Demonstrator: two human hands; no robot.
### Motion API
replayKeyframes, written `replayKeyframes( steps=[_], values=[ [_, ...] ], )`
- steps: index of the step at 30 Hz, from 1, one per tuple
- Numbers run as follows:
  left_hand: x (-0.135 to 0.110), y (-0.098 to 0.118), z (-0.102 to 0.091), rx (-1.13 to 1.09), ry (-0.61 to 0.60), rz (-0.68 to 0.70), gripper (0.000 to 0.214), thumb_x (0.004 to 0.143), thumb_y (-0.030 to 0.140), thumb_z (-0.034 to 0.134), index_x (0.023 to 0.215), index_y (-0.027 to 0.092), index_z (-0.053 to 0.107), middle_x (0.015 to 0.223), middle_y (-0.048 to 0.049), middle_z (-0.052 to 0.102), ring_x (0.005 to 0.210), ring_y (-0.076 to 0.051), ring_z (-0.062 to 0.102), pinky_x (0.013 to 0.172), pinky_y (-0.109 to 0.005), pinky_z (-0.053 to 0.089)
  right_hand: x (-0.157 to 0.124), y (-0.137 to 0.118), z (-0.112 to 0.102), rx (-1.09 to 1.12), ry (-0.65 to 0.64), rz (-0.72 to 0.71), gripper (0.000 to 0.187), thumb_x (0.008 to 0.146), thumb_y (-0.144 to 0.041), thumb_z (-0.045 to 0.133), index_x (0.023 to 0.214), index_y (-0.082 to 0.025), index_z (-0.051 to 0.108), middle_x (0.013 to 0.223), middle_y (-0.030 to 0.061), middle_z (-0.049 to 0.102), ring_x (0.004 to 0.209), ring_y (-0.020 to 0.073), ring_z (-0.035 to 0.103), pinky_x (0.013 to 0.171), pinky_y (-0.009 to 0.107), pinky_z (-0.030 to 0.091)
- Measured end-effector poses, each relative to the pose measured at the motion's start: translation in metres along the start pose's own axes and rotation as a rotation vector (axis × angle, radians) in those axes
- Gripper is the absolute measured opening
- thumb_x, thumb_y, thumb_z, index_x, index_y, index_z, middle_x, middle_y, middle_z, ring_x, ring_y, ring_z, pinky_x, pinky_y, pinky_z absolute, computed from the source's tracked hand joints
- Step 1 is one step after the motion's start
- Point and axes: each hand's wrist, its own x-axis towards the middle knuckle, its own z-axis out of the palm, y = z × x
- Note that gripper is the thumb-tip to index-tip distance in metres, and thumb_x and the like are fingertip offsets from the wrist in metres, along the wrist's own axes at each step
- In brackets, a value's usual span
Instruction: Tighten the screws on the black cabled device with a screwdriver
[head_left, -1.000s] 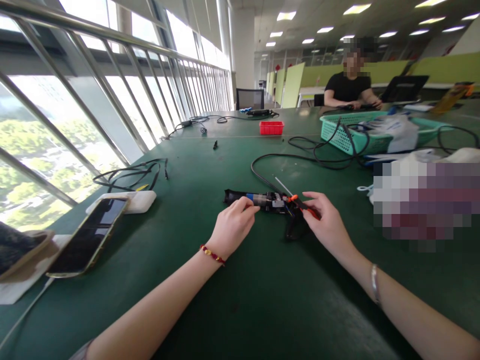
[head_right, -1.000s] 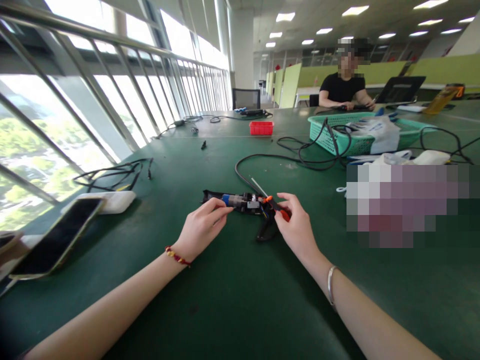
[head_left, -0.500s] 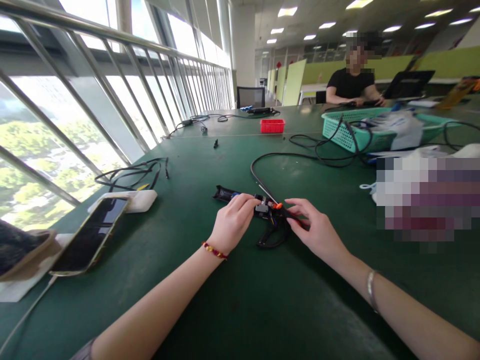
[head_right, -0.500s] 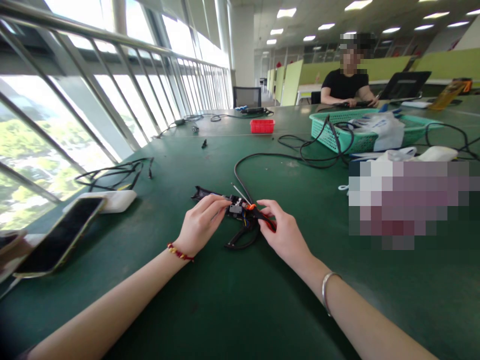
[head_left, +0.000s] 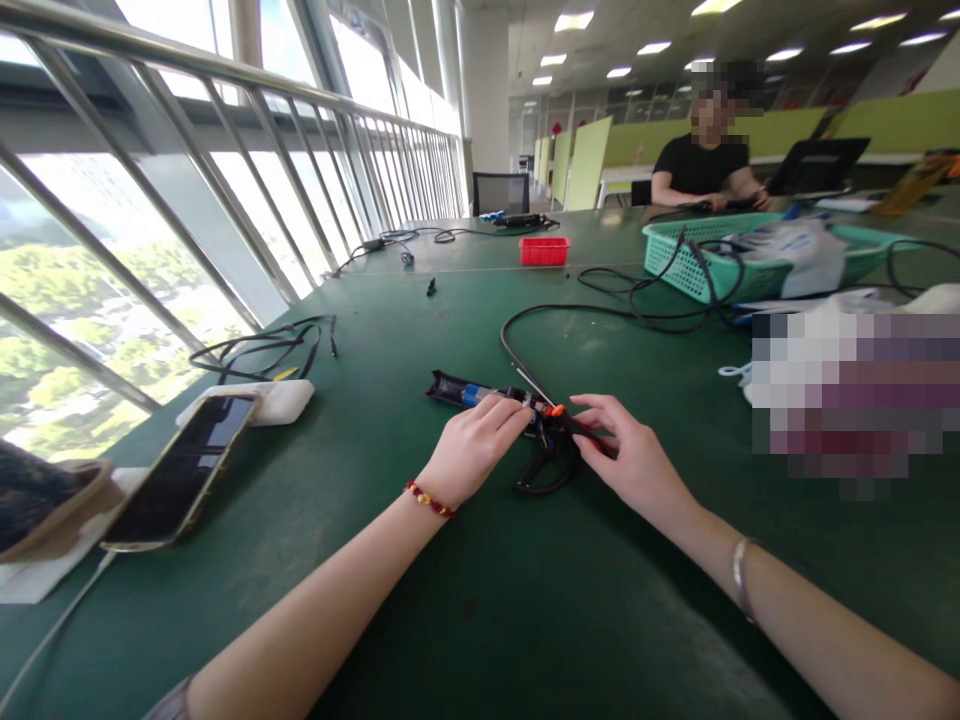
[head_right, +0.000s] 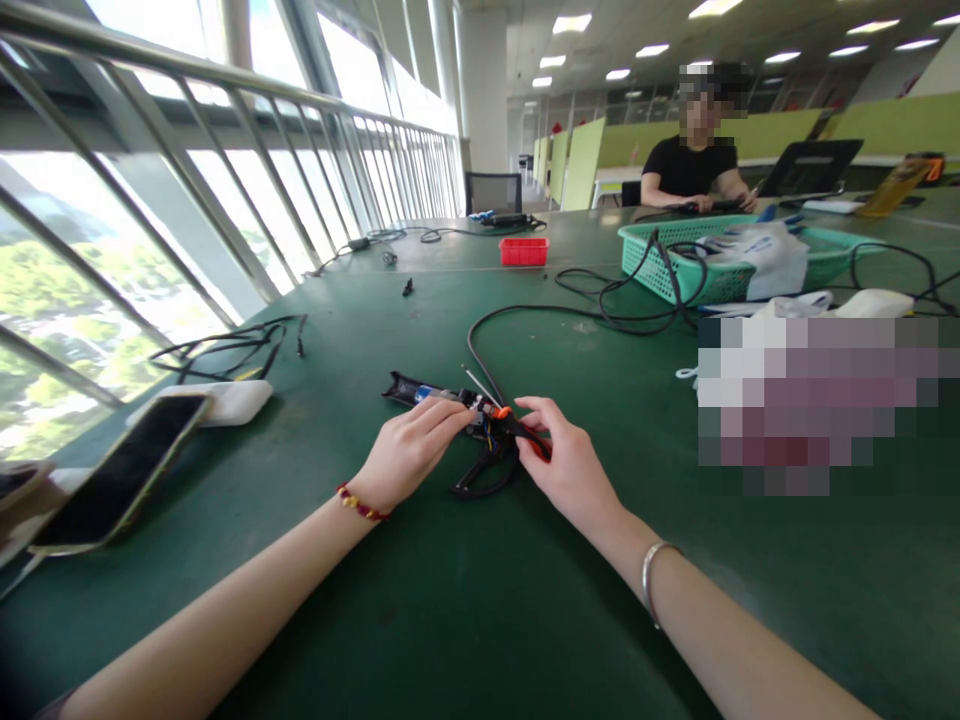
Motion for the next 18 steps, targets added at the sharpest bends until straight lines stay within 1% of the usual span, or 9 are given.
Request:
replayKeyframes(
  steps=[2,3,6,8,10,13,15,18],
  values=[
    [0.000,0.001,-0.003,-0.026,-0.019,-0.037,0.027,0.095,0.014,0.037,0.107,0.016,0.061,0.101,-0.0057,0.069,0.090,-0.015,0.064,0.076,-0.025,0.054,0.001,0.000,0.000,-0.005,0.004,-0.006,0.036,0.082,-0.021,0.054,0.117,-0.021,0.051,0.094,0.0041,0.066,0.093,0.0189,0.064,0.088,0.038,0.052],
    [0.000,0.002,-0.005,-0.043,-0.026,-0.078,0.026,0.094,0.014,0.039,0.107,0.017,0.062,0.102,-0.0048,0.069,0.091,-0.015,0.064,0.078,-0.025,0.054,0.001,0.000,0.000,-0.010,0.005,-0.010,0.036,0.082,-0.021,0.053,0.118,-0.021,0.051,0.094,0.0042,0.066,0.093,0.0188,0.064,0.089,0.038,0.051],
    [0.000,0.004,-0.015,-0.061,-0.078,-0.293,0.026,0.089,0.011,0.043,0.103,0.019,0.063,0.104,-0.0027,0.068,0.095,-0.014,0.063,0.079,-0.023,0.053,0.001,0.000,0.000,-0.064,0.009,-0.025,0.035,0.081,-0.020,0.053,0.116,-0.021,0.053,0.095,0.0046,0.066,0.092,0.0191,0.064,0.089,0.038,0.050],
    [0.001,0.005,-0.021,-0.023,-0.164,-0.457,0.024,0.087,0.011,0.045,0.098,0.020,0.065,0.101,-0.0022,0.067,0.093,-0.015,0.064,0.074,-0.023,0.053,0.001,0.000,-0.001,-0.156,0.029,-0.043,0.032,0.080,-0.021,0.054,0.112,-0.021,0.055,0.094,0.0051,0.065,0.090,0.0202,0.062,0.086,0.039,0.050],
    [0.002,0.006,-0.023,0.010,-0.272,-0.553,0.019,0.086,0.014,0.048,0.093,0.020,0.065,0.097,-0.0023,0.068,0.090,-0.017,0.064,0.071,-0.025,0.053,0.001,-0.001,-0.002,-0.278,0.053,-0.057,0.028,0.079,-0.023,0.056,0.107,-0.020,0.058,0.087,0.0049,0.063,0.083,0.0210,0.060,0.079,0.038,0.049],
    [0.003,0.008,-0.022,0.010,-0.413,-0.570,0.015,0.087,0.023,0.051,0.091,0.019,0.066,0.095,-0.0036,0.067,0.091,-0.019,0.063,0.074,-0.028,0.052,0.002,-0.002,-0.004,-0.437,0.042,-0.038,0.021,0.078,-0.029,0.058,0.096,-0.018,0.062,0.076,0.0035,0.057,0.072,0.0209,0.055,0.068,0.037,0.046],
    [0.004,0.012,-0.021,0.013,-0.479,-0.581,0.015,0.086,0.025,0.054,0.092,0.018,0.066,0.096,-0.0046,0.067,0.092,-0.021,0.063,0.076,-0.029,0.051,0.002,-0.003,-0.006,-0.495,0.010,-0.023,0.016,0.080,-0.031,0.057,0.088,-0.018,0.063,0.074,0.0034,0.057,0.072,0.0211,0.054,0.067,0.036,0.044],
    [0.008,0.016,-0.022,0.019,-0.548,-0.622,0.015,0.087,0.021,0.053,0.089,0.018,0.067,0.096,-0.0047,0.066,0.092,-0.020,0.062,0.077,-0.029,0.050,0.003,-0.005,-0.007,-0.512,-0.020,-0.022,0.016,0.082,-0.032,0.054,0.077,-0.019,0.062,0.072,0.0030,0.057,0.072,0.0208,0.054,0.068,0.035,0.042]
  ],
)
